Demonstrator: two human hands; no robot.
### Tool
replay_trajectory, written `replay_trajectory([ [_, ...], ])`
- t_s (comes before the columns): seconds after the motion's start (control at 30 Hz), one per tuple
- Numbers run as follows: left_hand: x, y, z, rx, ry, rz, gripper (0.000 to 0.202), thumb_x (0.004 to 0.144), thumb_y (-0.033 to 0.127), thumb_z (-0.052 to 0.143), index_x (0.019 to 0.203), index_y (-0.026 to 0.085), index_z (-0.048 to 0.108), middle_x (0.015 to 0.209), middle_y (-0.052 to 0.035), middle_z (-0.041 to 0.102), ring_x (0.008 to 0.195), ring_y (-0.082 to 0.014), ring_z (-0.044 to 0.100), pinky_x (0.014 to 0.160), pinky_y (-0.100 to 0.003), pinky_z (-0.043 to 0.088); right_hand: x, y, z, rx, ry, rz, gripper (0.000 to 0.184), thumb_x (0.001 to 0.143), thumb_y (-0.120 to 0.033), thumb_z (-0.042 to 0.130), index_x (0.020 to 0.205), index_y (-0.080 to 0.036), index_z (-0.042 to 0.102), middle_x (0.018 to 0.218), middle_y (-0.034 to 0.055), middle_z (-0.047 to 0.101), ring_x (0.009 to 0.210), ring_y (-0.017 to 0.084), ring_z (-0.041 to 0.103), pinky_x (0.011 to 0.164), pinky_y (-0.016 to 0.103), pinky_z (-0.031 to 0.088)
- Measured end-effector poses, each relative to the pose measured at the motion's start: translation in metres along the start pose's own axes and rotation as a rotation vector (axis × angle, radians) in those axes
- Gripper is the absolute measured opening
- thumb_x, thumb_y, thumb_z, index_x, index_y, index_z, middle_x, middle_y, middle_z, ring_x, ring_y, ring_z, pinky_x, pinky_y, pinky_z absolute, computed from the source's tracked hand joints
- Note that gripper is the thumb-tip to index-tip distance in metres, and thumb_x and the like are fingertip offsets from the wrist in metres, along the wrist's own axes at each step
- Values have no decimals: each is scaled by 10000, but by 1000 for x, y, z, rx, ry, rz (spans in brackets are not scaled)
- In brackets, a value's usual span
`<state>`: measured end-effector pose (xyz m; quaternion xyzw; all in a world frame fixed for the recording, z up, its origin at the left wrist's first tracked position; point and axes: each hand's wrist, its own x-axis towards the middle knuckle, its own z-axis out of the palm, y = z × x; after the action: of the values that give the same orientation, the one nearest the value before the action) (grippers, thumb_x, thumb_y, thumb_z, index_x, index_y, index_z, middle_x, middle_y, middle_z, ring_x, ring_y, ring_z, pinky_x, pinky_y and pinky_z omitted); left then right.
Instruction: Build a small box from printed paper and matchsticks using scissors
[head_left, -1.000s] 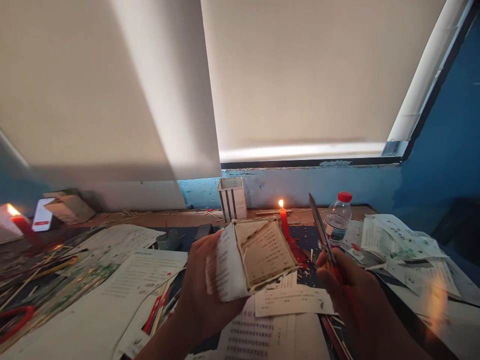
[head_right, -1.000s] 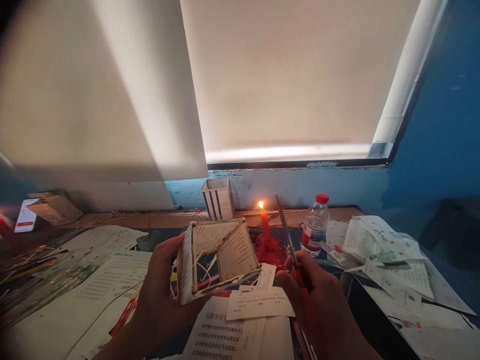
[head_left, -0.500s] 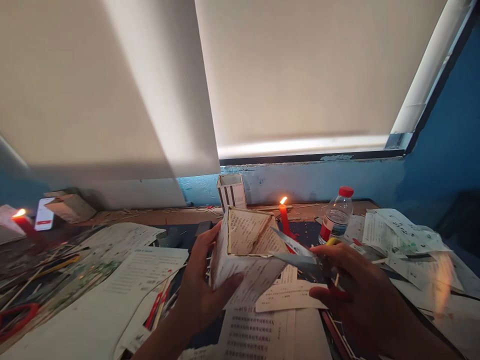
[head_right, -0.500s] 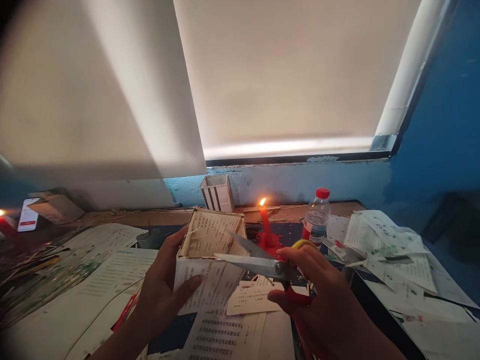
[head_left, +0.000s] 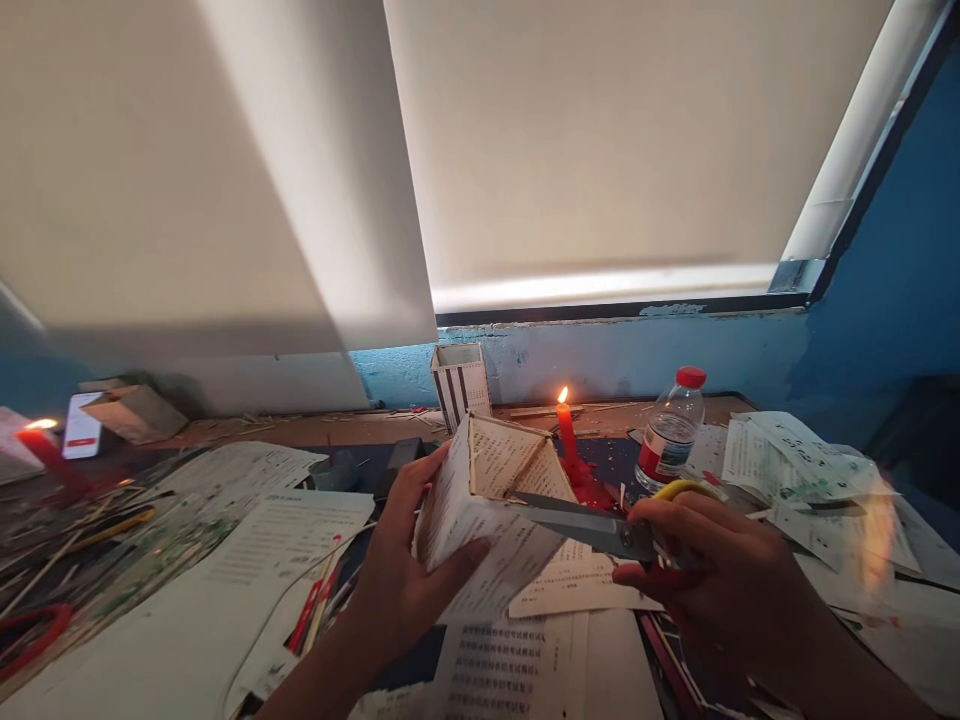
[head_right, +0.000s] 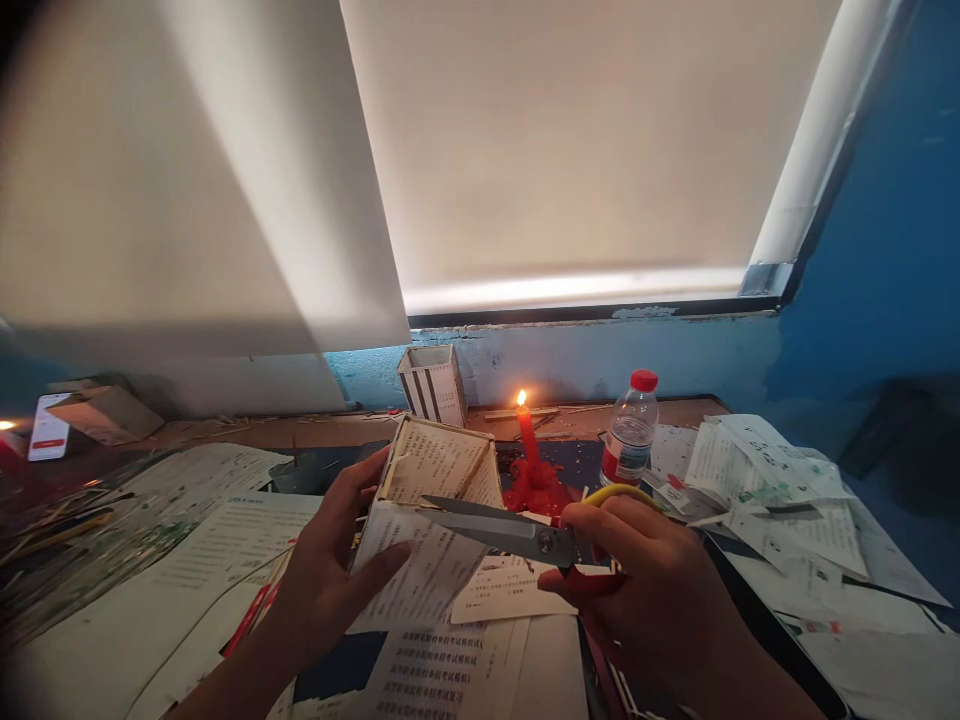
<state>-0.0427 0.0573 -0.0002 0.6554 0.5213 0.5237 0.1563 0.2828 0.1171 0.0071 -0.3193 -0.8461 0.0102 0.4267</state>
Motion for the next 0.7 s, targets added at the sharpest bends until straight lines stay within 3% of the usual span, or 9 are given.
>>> replay_trajectory([
  [0.13, 1, 5, 0, -16, -26, -11, 742, 892, 459, 731, 1539, 245, 436, 1438, -174, 582, 1245, -349, 613, 907, -459, 593, 0, -5, -2, 73, 18, 105, 281, 817, -502, 850, 942, -274, 742, 809, 31, 748, 638, 197, 681, 593, 285, 544],
  [0.27, 2, 7, 0, -72, -42, -63, 718, 894, 482, 726, 1524, 259, 465, 1424, -171, 607, 1179, -337, 661, 861, -449, 619, -3, -7, 1, 154, 12, 319, 346, 754, -545, 880, 873, -257, 730, 610, -43, 531, 529, 148, 507, 505, 251, 439],
  [0.37, 1, 6, -1, -128, -70, -145, 701, 891, 511, 724, 1508, 276, 488, 1398, -164, 635, 1142, -342, 687, 847, -466, 631, -3, -11, 4, 376, -57, 526, 361, 772, -536, 866, 914, -240, 715, 620, -62, 441, 552, 136, 449, 506, 240, 419],
  [0.53, -4, 12, 3, -208, -177, -215, 763, 883, 530, 731, 1546, 303, 430, 1463, -152, 604, 1250, -372, 644, 921, -502, 618, -12, -33, 12, 879, -187, 637, 497, 901, -536, 746, 1306, -263, 653, 834, 16, 633, 719, 189, 613, 646, 306, 539],
  [0.6, -6, 16, 5, -182, -220, -206, 789, 875, 545, 730, 1560, 337, 398, 1525, -138, 551, 1275, -374, 629, 918, -494, 620, -19, -43, 16, 1011, -181, 657, 528, 923, -572, 704, 1347, -270, 621, 922, 49, 667, 784, 216, 655, 701, 352, 570],
  [0.7, -9, 22, 10, -76, -235, -133, 803, 874, 534, 730, 1572, 380, 366, 1572, -121, 493, 1280, -375, 622, 921, -513, 618, -24, -52, 18, 1015, -179, 736, 449, 933, -570, 703, 1260, -267, 650, 795, 6, 630, 624, 150, 564, 576, 280, 522],
])
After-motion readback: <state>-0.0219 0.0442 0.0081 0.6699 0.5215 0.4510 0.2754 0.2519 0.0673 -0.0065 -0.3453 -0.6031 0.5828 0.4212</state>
